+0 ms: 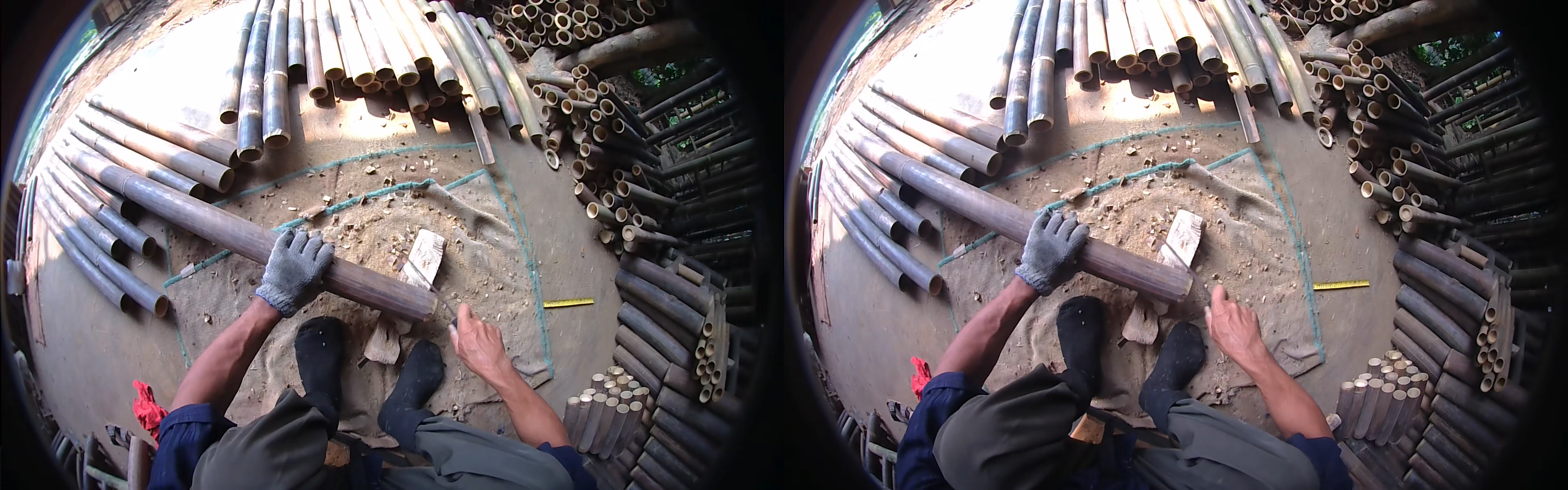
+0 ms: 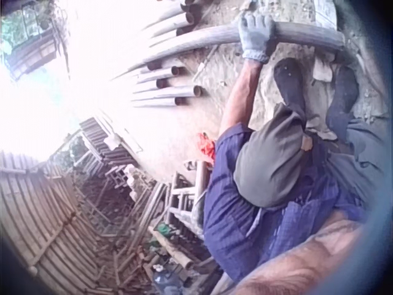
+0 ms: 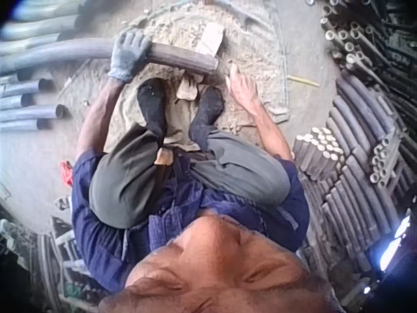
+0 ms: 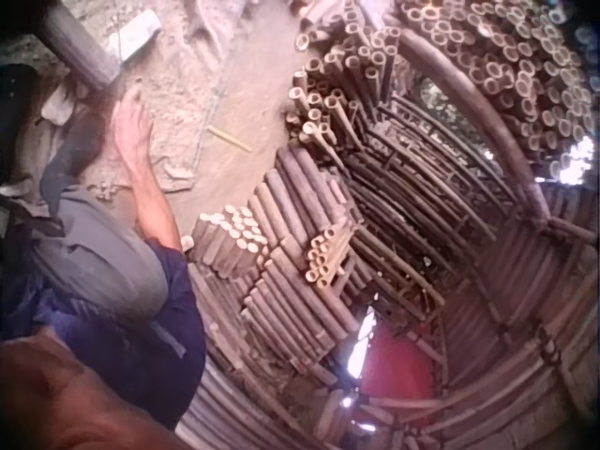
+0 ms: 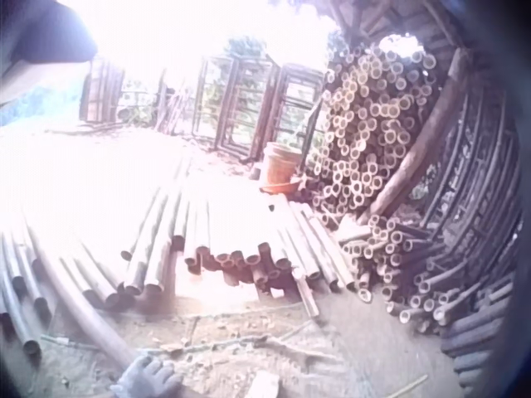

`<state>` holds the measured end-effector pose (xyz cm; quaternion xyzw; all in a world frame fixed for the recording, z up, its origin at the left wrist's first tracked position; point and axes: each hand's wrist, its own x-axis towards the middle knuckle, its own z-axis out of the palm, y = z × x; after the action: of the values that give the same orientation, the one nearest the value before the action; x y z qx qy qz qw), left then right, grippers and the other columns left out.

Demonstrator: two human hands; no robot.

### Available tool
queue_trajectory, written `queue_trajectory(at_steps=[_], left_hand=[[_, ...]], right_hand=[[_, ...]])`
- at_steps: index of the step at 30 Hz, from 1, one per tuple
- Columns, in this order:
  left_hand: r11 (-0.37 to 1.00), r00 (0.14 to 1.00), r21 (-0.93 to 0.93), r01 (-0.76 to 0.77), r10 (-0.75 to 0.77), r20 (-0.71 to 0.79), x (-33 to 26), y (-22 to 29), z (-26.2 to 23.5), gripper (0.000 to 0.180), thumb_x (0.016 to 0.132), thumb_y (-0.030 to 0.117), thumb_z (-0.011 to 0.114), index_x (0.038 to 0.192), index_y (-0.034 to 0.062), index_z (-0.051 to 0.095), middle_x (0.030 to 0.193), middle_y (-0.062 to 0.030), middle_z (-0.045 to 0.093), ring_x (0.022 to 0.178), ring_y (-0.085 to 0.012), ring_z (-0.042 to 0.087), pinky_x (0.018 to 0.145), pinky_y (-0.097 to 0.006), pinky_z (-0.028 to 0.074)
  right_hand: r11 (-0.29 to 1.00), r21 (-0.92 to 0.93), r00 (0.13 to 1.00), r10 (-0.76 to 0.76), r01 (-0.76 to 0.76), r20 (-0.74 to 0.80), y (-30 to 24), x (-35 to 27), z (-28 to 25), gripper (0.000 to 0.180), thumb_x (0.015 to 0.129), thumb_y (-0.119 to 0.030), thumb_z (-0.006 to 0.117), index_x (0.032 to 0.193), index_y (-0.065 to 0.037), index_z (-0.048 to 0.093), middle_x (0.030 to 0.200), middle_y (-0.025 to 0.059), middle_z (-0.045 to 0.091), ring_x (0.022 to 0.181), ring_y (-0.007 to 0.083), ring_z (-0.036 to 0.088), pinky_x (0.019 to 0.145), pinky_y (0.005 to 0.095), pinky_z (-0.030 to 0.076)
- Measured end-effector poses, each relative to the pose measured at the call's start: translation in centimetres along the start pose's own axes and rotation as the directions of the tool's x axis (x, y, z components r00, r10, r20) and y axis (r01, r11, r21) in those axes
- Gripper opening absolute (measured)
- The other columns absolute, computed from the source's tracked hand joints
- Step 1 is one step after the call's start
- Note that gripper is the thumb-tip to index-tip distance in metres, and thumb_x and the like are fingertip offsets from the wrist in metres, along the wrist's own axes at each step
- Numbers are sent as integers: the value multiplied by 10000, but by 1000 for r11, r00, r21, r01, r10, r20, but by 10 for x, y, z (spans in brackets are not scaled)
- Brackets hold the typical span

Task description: The person sits on the ground and uses a knife to shave the outer surface of a long bamboo pole. They rotate the pole to smooth different sections and then place the finished piece into a pile of similar poles.

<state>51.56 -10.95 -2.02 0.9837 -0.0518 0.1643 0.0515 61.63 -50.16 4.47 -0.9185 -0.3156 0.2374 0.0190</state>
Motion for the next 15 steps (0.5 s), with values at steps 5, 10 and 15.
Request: queue_trajectory(at_steps=[5,10,15], left_hand=[[998,999,34,45,-45,-11,-14,-3,2,486,747,228,806,1189,92,657,1151,-141,655,1111,-366,643,1020,-552,502],[994,997,92,53,-48,-56,-23,4,9,467,783,205,770,1227,98,673,1212,-161,664,1144,-380,639,1058,-567,497],[993,992,2,120,-120,40,-15,13,-13,653,710,313,914,1276,105,664,1319,-188,646,1188,-405,647,1091,-607,487]], right_hand=[[976,186,992,-103,115,-74,-28,-11,-62,329,1064,-241,721,1127,4,510,878,278,740,823,493,767,699,538,617],[934,255,940,-172,251,-296,-31,-15,-36,324,1055,-218,740,1154,-1,519,879,266,720,792,486,758,674,540,596],[985,149,997,-82,83,-11,-21,-2,-47,334,1064,-245,725,1166,-10,511,851,283,721,822,523,746,699,582,581]])
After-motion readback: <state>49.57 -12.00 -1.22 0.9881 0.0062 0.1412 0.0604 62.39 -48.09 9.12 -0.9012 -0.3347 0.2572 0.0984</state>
